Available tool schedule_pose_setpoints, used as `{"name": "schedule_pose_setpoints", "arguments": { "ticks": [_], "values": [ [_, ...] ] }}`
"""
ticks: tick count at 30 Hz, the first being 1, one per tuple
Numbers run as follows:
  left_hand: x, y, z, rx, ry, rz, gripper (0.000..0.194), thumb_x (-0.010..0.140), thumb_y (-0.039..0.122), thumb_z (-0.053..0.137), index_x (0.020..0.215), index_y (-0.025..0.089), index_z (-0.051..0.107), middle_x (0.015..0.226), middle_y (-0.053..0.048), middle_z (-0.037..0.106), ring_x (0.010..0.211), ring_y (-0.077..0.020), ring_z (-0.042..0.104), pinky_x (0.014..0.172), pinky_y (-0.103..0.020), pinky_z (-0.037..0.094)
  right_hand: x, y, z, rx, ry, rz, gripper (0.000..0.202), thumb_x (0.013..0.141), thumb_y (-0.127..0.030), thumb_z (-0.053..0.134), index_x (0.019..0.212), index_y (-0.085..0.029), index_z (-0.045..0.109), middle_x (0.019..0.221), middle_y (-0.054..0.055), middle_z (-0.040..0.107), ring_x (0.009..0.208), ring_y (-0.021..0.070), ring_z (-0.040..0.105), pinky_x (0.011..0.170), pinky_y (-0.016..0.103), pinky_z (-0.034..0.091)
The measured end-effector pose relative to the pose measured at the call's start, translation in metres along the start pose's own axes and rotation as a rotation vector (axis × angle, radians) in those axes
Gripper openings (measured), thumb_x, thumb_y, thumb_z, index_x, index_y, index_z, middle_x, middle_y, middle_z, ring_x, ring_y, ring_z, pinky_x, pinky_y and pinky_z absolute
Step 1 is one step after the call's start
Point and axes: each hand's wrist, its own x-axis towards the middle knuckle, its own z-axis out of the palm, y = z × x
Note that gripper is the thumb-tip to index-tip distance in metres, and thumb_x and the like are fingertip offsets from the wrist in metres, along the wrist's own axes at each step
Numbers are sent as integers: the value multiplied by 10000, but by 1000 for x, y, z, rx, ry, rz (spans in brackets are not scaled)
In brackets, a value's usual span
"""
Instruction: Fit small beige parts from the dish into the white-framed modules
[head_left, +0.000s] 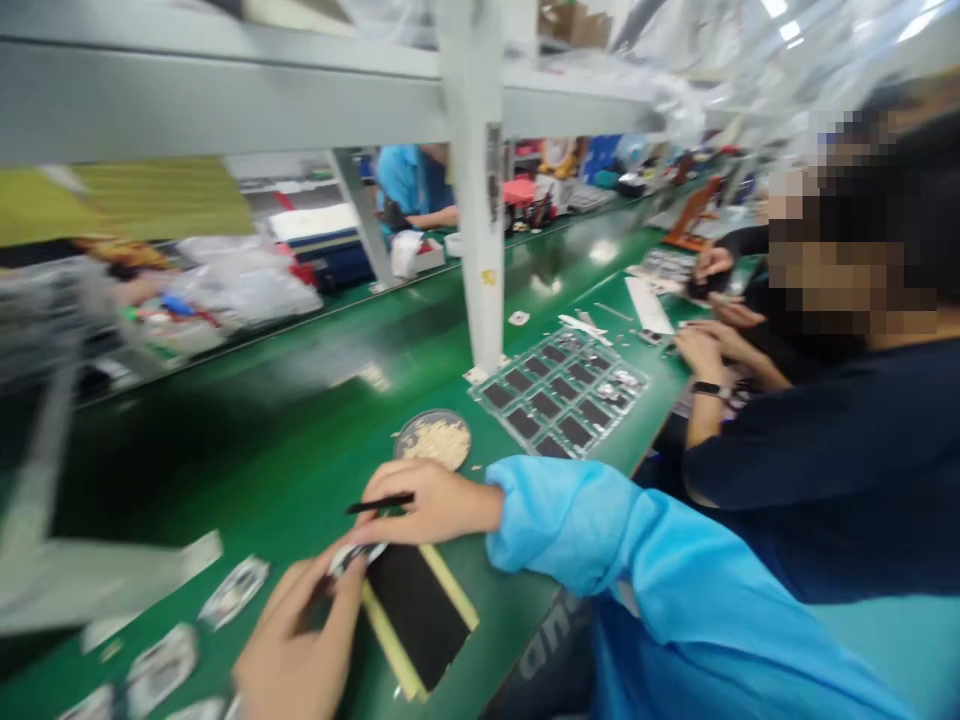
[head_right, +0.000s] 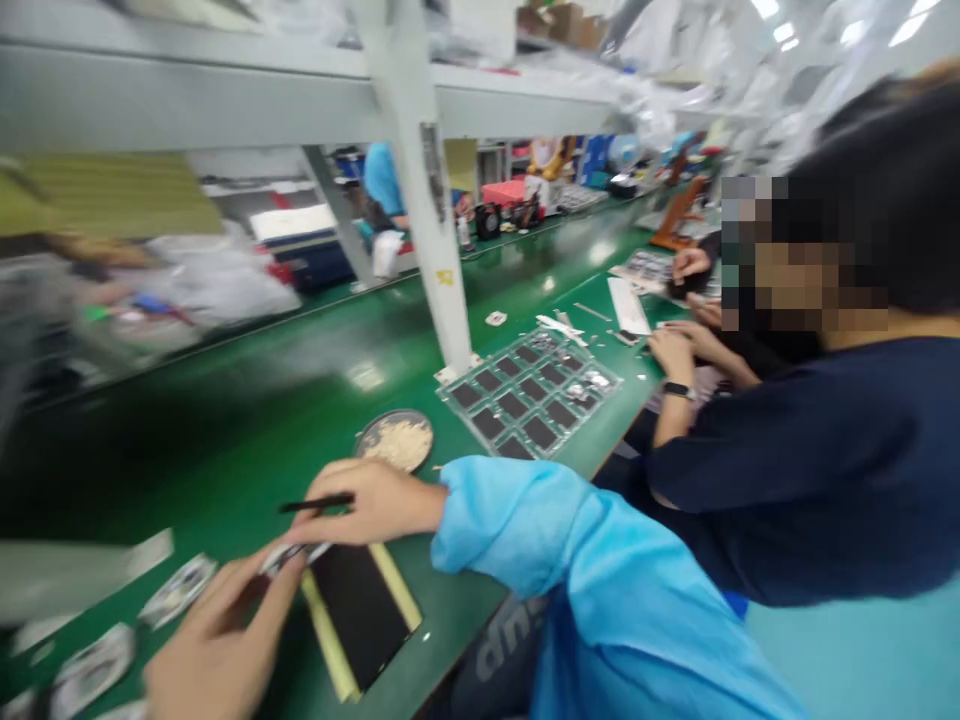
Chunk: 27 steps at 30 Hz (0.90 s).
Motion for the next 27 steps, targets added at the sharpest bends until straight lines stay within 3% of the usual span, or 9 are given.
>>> {"name": "schedule_pose_setpoints", "arguments": {
  "ticks": [5, 13, 20, 27],
  "values": [
    [-4, 9, 3, -117, -31, 13, 208, 912, 369, 661, 1020, 219, 757, 835, -17, 661, 758, -184, 599, 704, -270, 472, -6, -5, 1, -80, -47, -41, 180, 920, -338, 684, 990, -176, 720, 981, 90, 670, 947, 184, 649, 889, 309, 519],
    [-9, 14, -4, -178, -9, 41, 172, 913, 231, 649, 1042, 225, 763, 782, -2, 610, 714, -151, 556, 671, -251, 453, -12, -5, 5, -204, -97, -176, 149, 898, -199, 699, 1047, -204, 698, 1041, 77, 666, 907, 170, 666, 801, 300, 556],
    [-8, 8, -3, -180, -51, -23, 179, 916, 244, 653, 1062, 234, 756, 784, 7, 604, 706, -141, 556, 672, -251, 454, -12, -2, 2, -258, -151, -114, 151, 936, -217, 655, 1082, -233, 691, 1082, 54, 671, 924, 160, 676, 819, 290, 562],
    [-3, 7, -4, -116, -111, -121, 198, 881, 211, 642, 1031, 214, 771, 731, 12, 585, 626, -129, 506, 571, -243, 403, -15, 0, 8, -425, -236, -46, 131, 945, -195, 607, 1055, -245, 659, 1120, 21, 665, 907, 142, 676, 742, 254, 534]
  ]
}}
